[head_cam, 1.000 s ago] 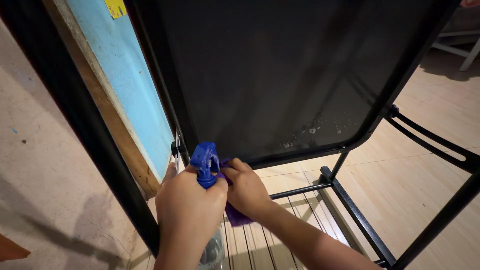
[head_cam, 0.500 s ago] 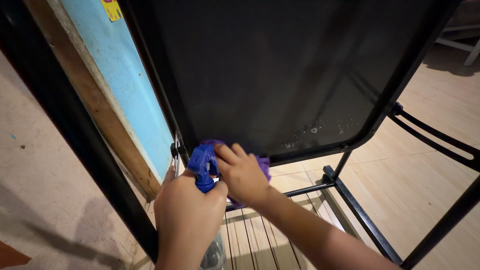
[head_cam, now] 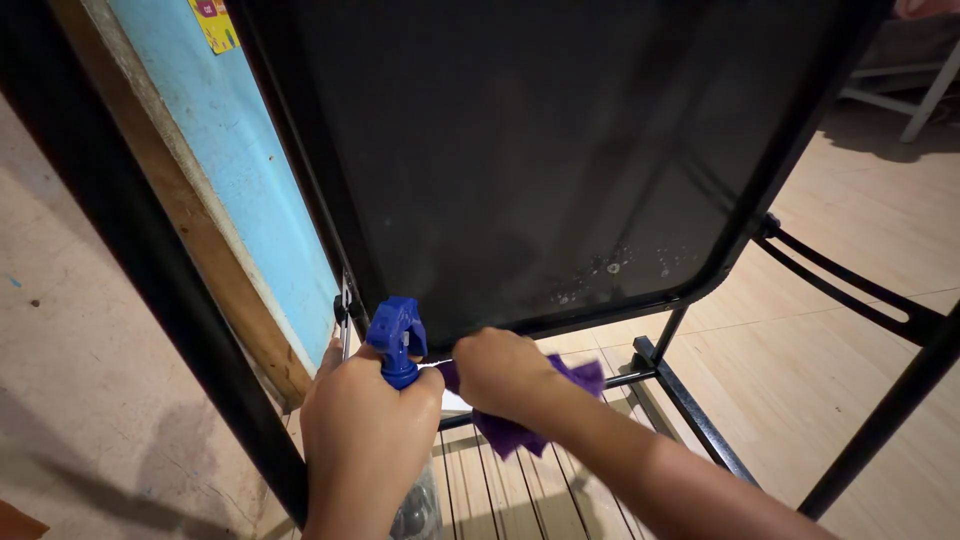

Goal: The person sprays a cleaning solution from a blue spray bottle onto a black metal rolling cart and wipes the frame and shelves with a purple cloth. The person cleans the vertical legs, horizontal bars, and the flat top surface of the cart.

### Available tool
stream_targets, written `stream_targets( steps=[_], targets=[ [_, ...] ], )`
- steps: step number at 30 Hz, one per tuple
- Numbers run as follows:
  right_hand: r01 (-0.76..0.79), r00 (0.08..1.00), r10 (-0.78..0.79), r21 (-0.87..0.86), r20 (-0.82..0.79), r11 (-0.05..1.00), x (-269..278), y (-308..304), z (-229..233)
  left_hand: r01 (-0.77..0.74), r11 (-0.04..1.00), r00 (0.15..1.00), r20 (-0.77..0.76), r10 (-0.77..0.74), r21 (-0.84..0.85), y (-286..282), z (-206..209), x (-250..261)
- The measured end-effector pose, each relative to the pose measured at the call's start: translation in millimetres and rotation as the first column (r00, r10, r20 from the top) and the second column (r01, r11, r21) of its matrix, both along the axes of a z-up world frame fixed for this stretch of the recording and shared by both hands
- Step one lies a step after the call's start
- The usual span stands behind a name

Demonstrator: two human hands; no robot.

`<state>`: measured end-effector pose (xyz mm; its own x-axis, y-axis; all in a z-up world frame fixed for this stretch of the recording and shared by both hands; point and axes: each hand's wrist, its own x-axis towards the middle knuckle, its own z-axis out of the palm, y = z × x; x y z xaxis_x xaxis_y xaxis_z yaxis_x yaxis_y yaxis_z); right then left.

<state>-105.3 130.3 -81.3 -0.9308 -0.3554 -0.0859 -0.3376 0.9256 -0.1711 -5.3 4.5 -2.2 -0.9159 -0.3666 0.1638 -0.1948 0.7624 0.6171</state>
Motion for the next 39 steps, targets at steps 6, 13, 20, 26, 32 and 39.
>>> stream_targets(
  steps=[6,13,20,26,32,39],
  targets=[
    [-0.348,0.759,0.060,-0.327,-0.648,0.879,6,-3,-1,0.026,0.999,0.999,-0.039,-0.027,-0.028,-3,-4,1],
    [-0.429,0.738,0.292,-0.088,-0.608,0.899,-16,-27,-39,0.020,1.000,0.997,-0.071,-0.021,-0.020,-3,-1,0],
    [-0.410,0.724,0.347,0.032,-0.596,0.912,-25,13,-56,0.031,0.999,0.998,-0.051,-0.032,-0.023,-6,-7,-5],
    [-0.124,0.969,0.038,-0.345,-0.246,0.930,-20,64,-30,0.027,0.987,0.993,-0.110,-0.045,-0.160,-3,-11,-1],
    [0.511,0.829,0.109,-0.823,0.548,0.248,10,128,-8,0.152,0.987,0.856,-0.493,-0.158,-0.052,18,-38,12],
    [0.541,0.809,0.277,-0.841,0.518,-0.009,14,155,-43,0.085,0.881,0.996,-0.072,-0.058,0.466,44,-86,17]
  ],
)
